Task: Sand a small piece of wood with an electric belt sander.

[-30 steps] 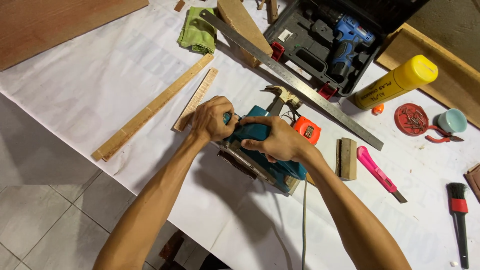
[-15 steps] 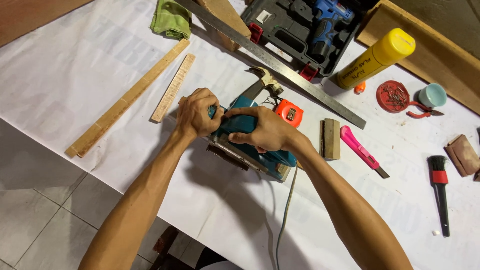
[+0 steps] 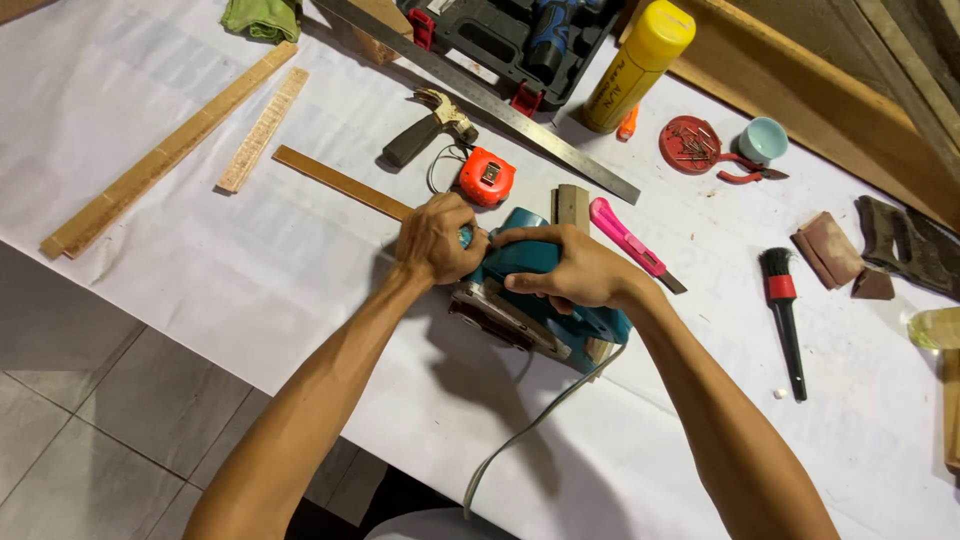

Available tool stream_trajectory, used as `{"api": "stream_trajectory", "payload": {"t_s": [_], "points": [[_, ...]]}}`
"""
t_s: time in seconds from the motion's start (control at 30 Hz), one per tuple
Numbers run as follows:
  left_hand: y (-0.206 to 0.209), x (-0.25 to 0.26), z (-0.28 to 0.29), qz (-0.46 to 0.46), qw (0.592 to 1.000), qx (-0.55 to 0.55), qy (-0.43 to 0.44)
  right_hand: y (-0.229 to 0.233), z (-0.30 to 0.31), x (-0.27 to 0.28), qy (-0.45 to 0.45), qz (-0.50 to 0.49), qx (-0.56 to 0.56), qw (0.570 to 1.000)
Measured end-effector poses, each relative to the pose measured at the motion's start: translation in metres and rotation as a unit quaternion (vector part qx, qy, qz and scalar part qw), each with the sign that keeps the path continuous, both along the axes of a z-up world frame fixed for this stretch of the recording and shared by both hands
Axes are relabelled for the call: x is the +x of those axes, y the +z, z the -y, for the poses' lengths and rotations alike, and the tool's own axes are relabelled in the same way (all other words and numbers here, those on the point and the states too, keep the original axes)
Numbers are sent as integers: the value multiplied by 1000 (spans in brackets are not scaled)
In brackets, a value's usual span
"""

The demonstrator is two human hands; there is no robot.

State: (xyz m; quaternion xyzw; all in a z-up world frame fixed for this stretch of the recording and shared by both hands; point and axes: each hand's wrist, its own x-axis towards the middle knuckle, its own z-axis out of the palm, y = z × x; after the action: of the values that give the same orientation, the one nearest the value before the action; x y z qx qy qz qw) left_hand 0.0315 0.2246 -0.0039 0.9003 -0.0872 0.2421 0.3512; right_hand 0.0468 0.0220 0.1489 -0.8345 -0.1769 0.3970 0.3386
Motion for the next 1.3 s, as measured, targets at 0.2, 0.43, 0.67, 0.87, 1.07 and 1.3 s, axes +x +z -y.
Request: {"api": "stream_trajectory", "payload": {"t_s": [0.2,0.43,0.67,0.87,1.07,1.3], "points": [[7,-6,80,2,999,-4,-34,13,75,-22,-27,20,-35,999],[24,0,88,29,998,-6,-57,36,83,-28,-32,28,-11,999],[23,-3,6,-30,1000,1,0,21,7,-4,12,4,11,1000],[4,9,-80,-48,998,11,26,-8,-75,19,37,-4,40,999],[-9,27,-142,-58,998,6,24,-7,-141,35,48,11,-4,999],[-27,53,-198,-85,996,15,5,-16,-192,58,62,5,27,998]]}}
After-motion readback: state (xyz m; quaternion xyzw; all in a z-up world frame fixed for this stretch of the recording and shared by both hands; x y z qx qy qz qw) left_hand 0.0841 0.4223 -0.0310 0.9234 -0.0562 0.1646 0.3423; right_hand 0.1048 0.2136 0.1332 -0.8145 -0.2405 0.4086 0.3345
